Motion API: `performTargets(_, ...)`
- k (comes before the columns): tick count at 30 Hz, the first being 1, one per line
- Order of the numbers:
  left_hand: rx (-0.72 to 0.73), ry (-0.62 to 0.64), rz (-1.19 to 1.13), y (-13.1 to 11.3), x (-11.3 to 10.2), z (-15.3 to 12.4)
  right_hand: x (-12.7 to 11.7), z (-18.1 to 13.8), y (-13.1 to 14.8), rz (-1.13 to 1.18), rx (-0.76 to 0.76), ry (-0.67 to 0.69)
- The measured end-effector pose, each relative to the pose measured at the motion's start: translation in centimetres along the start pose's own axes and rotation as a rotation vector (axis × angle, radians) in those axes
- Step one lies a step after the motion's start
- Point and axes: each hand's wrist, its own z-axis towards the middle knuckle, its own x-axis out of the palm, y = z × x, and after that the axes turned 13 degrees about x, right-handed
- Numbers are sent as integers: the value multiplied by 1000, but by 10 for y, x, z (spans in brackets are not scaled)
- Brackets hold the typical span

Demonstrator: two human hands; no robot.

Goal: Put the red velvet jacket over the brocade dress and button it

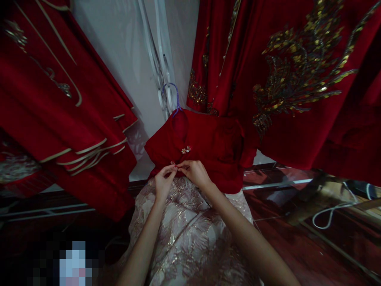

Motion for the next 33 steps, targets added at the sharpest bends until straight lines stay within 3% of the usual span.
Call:
performTargets(23,12,40,128,-2,-6,4,14,2,4,-46,-7,-161)
performTargets(29,-1,126,93,-7,-10,11,19,0,-3,-33,-24,-216)
performTargets(33,-38,152,19,3,-9,12,20,1,-8,54,-38,-197)
